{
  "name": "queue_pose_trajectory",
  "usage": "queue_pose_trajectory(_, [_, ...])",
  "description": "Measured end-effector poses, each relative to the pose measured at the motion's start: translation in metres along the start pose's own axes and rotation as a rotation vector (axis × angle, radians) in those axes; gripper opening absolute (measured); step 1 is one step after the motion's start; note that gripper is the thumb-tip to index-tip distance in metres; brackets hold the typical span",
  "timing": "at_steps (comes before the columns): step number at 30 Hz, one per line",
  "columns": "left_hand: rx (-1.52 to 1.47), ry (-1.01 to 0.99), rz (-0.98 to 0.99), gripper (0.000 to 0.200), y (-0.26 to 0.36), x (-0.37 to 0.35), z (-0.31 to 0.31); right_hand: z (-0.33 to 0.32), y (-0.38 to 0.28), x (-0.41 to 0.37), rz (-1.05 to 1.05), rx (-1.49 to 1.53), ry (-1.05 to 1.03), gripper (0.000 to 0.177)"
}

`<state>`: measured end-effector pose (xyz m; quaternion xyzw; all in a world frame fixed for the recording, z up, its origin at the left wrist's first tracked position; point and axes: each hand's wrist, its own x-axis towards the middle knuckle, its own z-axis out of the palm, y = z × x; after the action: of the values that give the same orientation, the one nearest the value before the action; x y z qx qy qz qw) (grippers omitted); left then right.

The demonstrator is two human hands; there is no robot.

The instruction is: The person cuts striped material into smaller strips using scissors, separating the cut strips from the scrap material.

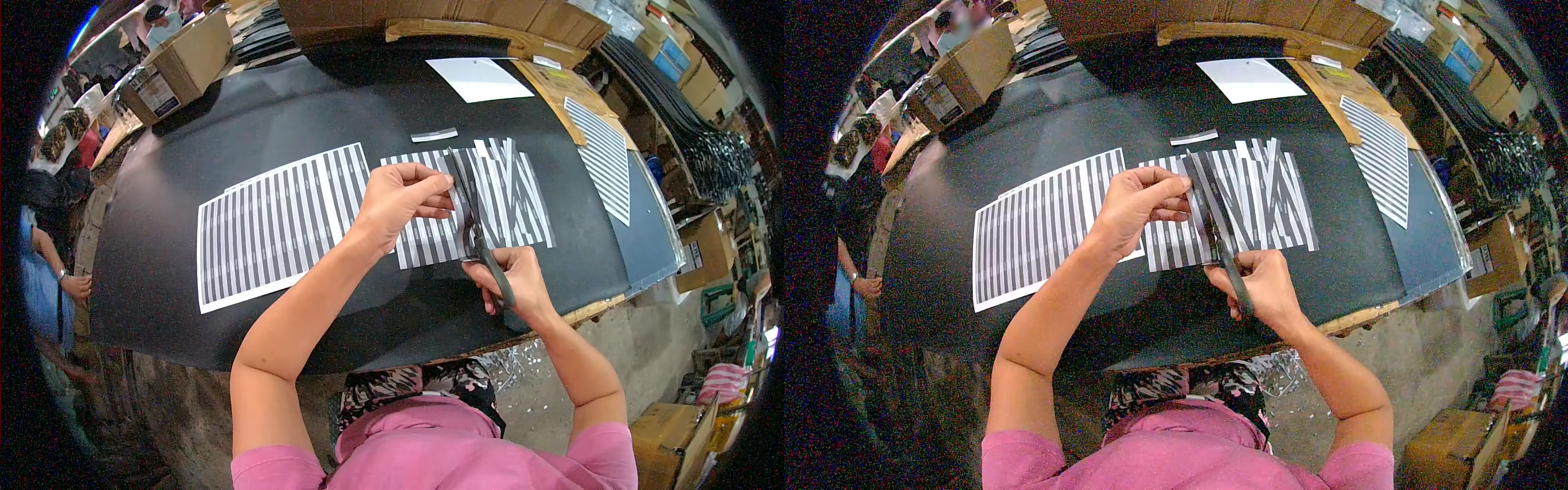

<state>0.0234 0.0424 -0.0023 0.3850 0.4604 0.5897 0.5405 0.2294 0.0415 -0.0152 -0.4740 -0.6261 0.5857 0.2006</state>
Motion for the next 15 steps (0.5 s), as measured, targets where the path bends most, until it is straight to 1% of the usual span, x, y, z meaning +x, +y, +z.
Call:
queue_pose_trajectory(9, [-0.012, 0.018, -0.001, 0.018, -0.0035, 0.0010, 0.0008, 0.0003, 0.0030, 0.0012, -0.024, -0.027, -0.002, 0.034])
queue_pose_trajectory(15, [-0.004, -0.007, 0.010, 0.018, -0.0085, 0.0053, -0.0041, -0.0015, 0.0057, 0.0054, -0.028, 0.067, -0.017, 0.033])
